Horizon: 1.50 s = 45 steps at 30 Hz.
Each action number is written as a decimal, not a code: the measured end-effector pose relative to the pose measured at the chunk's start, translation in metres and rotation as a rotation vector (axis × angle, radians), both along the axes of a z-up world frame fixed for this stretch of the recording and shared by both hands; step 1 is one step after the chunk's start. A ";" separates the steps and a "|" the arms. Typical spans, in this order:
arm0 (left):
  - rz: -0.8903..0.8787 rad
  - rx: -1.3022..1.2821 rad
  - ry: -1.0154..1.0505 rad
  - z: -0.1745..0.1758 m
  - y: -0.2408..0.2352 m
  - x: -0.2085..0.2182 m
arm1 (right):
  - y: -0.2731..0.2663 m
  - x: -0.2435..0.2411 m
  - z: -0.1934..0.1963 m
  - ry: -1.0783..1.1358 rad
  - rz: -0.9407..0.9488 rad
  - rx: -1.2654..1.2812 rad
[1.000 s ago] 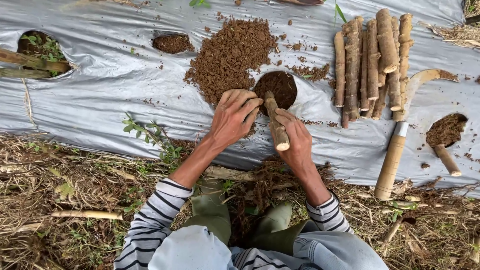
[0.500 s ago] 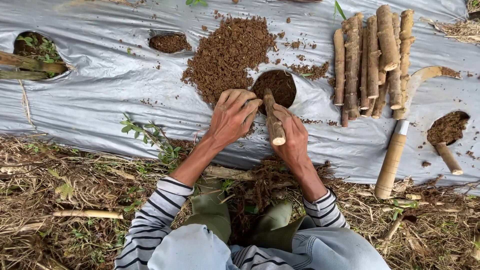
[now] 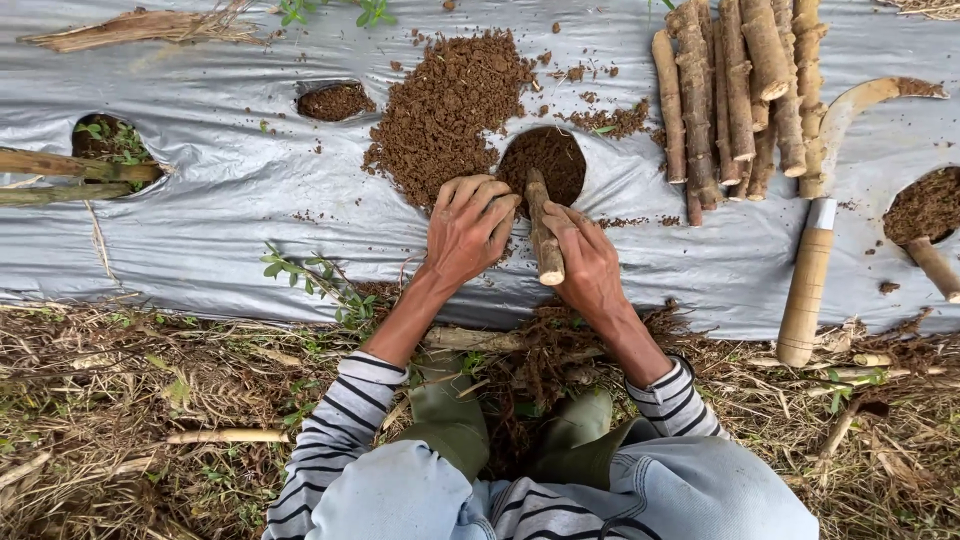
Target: Clearing a planting hole in plastic mulch with a sickle and hands, then planting a cassava cutting into the soil.
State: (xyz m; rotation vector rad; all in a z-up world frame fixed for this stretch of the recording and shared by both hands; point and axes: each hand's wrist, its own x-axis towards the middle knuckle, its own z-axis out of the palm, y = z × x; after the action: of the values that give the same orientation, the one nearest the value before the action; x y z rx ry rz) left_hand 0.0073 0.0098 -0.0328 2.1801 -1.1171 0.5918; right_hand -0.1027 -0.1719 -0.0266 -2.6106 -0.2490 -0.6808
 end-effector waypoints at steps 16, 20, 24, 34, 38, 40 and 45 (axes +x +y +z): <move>-0.050 -0.013 0.105 0.047 0.021 -0.001 | -0.012 -0.004 -0.017 0.044 0.045 0.039; -0.116 0.449 0.369 0.068 0.036 -0.002 | -0.010 -0.003 -0.006 0.019 0.046 0.076; -0.098 0.448 0.428 0.033 0.034 -0.001 | -0.012 -0.003 -0.020 -0.005 0.043 0.071; -0.129 0.251 0.016 -0.033 -0.009 0.016 | -0.007 -0.004 -0.005 0.004 0.056 0.103; -0.180 0.221 0.006 0.030 -0.011 0.021 | -0.006 -0.003 0.004 0.013 0.061 0.102; -0.119 0.165 0.069 0.043 0.010 0.022 | -0.007 -0.003 0.002 0.019 0.064 0.108; -0.030 0.167 0.475 0.103 0.055 0.018 | -0.008 -0.002 -0.004 0.035 0.055 0.113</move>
State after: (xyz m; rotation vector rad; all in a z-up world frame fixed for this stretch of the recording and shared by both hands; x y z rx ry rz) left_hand 0.0250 0.0651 0.0701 2.2730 -0.9616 -0.0429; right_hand -0.1049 -0.1795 -0.0303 -2.4962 -0.2622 -0.6118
